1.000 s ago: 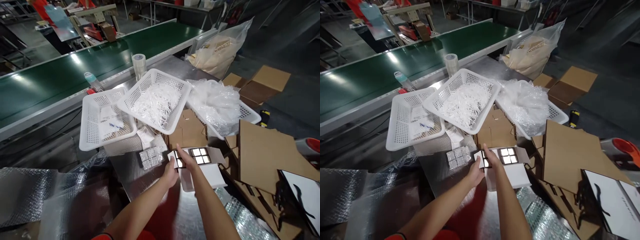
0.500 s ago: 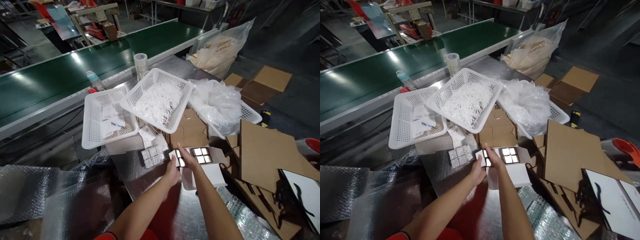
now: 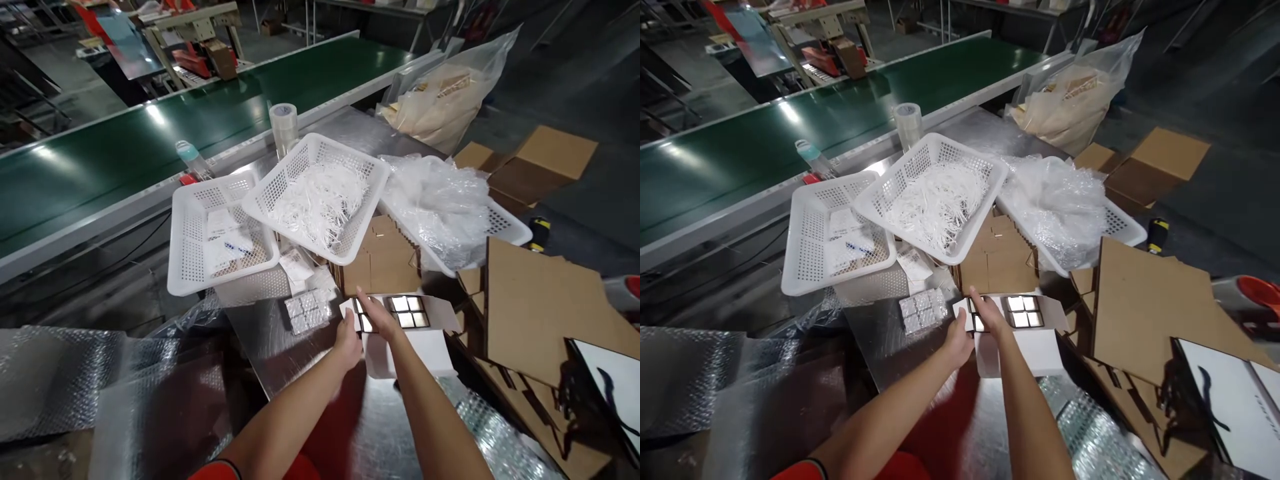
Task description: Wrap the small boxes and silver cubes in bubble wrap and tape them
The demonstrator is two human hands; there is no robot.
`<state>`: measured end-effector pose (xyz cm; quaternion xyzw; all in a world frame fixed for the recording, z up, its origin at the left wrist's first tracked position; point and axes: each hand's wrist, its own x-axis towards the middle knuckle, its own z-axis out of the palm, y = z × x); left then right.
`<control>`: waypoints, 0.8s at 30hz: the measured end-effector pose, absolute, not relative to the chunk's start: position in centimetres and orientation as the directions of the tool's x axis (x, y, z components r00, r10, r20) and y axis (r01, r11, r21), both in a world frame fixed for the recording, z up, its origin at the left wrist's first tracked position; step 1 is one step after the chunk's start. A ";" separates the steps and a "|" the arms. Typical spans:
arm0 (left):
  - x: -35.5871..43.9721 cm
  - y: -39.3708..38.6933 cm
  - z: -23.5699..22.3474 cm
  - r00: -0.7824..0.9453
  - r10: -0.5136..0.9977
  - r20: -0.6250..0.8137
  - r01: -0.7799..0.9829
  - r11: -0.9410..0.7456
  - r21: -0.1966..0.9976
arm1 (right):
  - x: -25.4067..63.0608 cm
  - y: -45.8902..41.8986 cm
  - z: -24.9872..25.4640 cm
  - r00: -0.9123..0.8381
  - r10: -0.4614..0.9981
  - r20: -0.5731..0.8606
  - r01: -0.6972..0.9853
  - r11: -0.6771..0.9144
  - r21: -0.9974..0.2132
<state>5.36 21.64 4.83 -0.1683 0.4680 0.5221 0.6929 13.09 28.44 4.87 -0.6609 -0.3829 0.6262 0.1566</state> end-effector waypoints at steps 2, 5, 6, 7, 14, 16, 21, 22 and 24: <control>5.4 21.7 4.7 0.003 0.555 -0.832 -0.877 0.402 0.265 | 13.0 28.5 5.2 -0.034 0.717 -0.696 0.326 -0.650 -0.686; 5.6 21.8 4.7 -0.017 0.546 -0.838 -0.880 0.389 0.272 | 13.1 28.6 5.4 -0.033 0.734 -0.679 0.333 -0.632 -0.700; 5.6 21.8 4.7 -0.020 0.541 -0.841 -0.883 0.385 0.269 | 13.1 28.5 5.3 -0.042 0.734 -0.678 0.331 -0.630 -0.703; 5.7 21.8 4.8 -0.022 0.534 -0.845 -0.884 0.384 0.266 | 13.1 28.5 5.3 -0.045 0.735 -0.677 0.329 -0.629 -0.705; 5.8 21.9 4.7 -0.050 0.544 -0.838 -0.876 0.378 0.298 | 12.9 28.7 5.6 -0.048 0.768 -0.639 0.317 -0.595 -0.738; 5.8 21.8 4.3 -0.033 0.562 -0.827 -0.870 0.391 0.301 | 13.4 29.0 5.9 -0.088 0.780 -0.620 0.293 -0.574 -0.764; 6.3 21.8 4.0 -0.037 0.514 -0.857 -0.846 0.441 0.301 | 14.0 29.2 5.9 -0.058 0.785 -0.617 0.338 -0.566 -0.752; 6.4 21.9 4.2 -0.044 0.499 -0.866 -0.840 0.451 0.303 | 13.9 29.0 5.8 -0.052 0.775 -0.629 0.346 -0.577 -0.740; 6.6 21.9 4.4 -0.046 0.493 -0.869 -0.833 0.461 0.306 | 13.8 28.8 5.5 -0.064 0.752 -0.657 0.342 -0.602 -0.722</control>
